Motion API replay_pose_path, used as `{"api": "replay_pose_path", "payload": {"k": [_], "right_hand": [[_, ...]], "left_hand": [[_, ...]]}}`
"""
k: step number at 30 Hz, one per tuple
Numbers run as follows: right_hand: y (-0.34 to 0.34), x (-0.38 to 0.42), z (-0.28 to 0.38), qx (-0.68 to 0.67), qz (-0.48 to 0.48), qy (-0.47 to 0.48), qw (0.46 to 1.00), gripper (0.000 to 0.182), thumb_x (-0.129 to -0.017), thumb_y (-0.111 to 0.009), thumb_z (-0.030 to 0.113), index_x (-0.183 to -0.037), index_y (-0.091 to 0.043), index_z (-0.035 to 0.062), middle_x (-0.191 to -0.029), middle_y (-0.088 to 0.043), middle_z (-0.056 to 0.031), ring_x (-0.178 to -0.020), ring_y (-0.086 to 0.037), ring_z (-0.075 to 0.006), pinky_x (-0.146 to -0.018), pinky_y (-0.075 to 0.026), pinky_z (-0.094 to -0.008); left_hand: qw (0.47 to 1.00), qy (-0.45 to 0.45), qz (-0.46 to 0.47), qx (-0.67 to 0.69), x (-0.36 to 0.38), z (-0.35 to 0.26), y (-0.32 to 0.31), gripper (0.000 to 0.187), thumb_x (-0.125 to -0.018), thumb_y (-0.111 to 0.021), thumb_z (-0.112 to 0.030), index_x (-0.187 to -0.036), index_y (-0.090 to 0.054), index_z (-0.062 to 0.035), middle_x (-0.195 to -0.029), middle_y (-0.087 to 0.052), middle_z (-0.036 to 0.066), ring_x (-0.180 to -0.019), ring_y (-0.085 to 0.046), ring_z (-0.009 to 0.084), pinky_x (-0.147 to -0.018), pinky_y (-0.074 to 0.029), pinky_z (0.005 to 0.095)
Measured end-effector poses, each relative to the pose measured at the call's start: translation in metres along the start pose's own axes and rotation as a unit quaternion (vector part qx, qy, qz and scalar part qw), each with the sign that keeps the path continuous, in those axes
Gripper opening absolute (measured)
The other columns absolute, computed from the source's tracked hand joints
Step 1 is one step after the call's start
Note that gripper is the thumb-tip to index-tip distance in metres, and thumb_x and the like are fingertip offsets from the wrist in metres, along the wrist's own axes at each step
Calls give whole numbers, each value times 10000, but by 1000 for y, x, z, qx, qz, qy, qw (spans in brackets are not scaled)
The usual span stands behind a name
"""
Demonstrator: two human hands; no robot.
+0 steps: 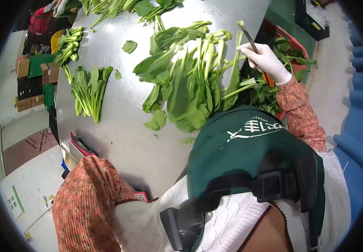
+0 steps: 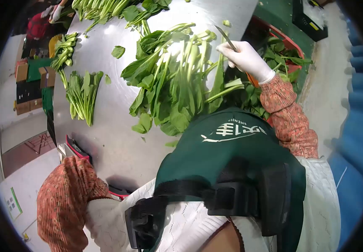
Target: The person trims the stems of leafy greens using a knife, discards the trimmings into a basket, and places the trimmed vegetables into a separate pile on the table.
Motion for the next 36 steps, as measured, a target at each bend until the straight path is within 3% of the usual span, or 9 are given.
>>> {"api": "replay_pose_path", "payload": {"k": [5, 8, 10, 12, 15, 21, 24, 32, 36], "right_hand": [[-8, -19, -24, -25, -6, 13, 1000, 257, -964, -601, 276, -1046, -688, 49, -621, -493, 74, -521, -426, 3, -459, -304, -191], [-12, -17, -20, -15, -12, -24, 1000, 236, -979, -575, 237, -1064, -681, 45, -638, -495, 77, -531, -435, 2, -474, -322, -188], [-12, -21, -18, 0, -3, -48, 999, 240, -983, -566, 214, -1093, -665, 24, -660, -505, 76, -539, -442, 1, -479, -331, -186], [-13, -29, -24, -1, -5, -66, 998, 243, -984, -563, 186, -1116, -647, 1, -681, -514, 75, -545, -451, 0, -485, -342, -184], [-27, -42, -16, 13, -7, -88, 996, 238, -986, -549, 147, -1133, -636, -18, -676, -510, 72, -541, -459, -6, -492, -356, -180], [-81, -75, 21, 37, 42, -122, 991, 246, -984, -550, 128, -1157, -616, -34, -684, -464, 73, -573, -436, -17, -539, -380, -189], [-101, -92, 18, 42, 61, -126, 989, 249, -982, -555, 131, -1156, -617, -37, -691, -465, 73, -576, -437, -18, -543, -380, -191], [-132, -117, 22, 65, 112, -112, 985, 267, -982, -570, 140, -1174, -616, -40, -737, -496, 64, -597, -445, -24, -546, -394, -196], [-141, -122, 37, 55, 118, -115, 985, 264, -984, -565, 145, -1174, -624, -29, -713, -478, 64, -589, -443, -31, -556, -396, -198]], "left_hand": [[957, 110, -24, -266, 57, 55, 31, 387, -914, -622, -421, -1077, -691, -77, -1123, -663, 156, -1014, -630, 281, -976, -476, 461], [743, 426, 120, -501, 208, 130, 50, 390, -914, -627, -435, -1065, -702, -83, -1110, -672, 154, -1002, -640, 280, -975, -483, 459], [714, 626, 52, -309, 403, 171, 87, 271, -874, -702, -196, -1011, -693, 38, -1044, -692, 171, -960, -655, 290, -874, -536, 381], [555, 784, -11, -278, 498, 167, 80, 328, -839, -755, -205, -1062, -702, 30, -1057, -707, 184, -979, -676, 291, -912, -529, 371], [519, 816, 27, -255, 581, 166, 89, 277, -865, -673, -144, -1102, -682, -2, -1030, -698, 95, -916, -658, 177, -833, -507, 293], [359, 805, 272, -386, 673, 191, 124, 372, -827, -658, -191, -1191, -671, -115, -1068, -686, 147, -998, -660, 307, -900, -504, 402], [412, 817, 249, -318, 702, 183, 130, 382, -820, -677, -201, -1190, -670, -108, -1035, -703, 143, -958, -679, 289, -870, -519, 381], [393, 827, 181, -359, 681, 159, 129, 203, -844, -693, -229, -976, -662, -77, -901, -707, 99, -828, -688, 262, -763, -527, 374], [491, 742, 150, -432, 641, 157, 113, 180, -846, -665, -156, -968, -596, -43, -888, -685, 133, -818, -672, 280, -753, -515, 389]]}}
Point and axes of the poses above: each hand's wrist, its own x-axis away from the middle knuckle, its own y-axis out of the back of the hand, z = x × y, the point moved 5 cm from there along -x, towards the middle knuckle
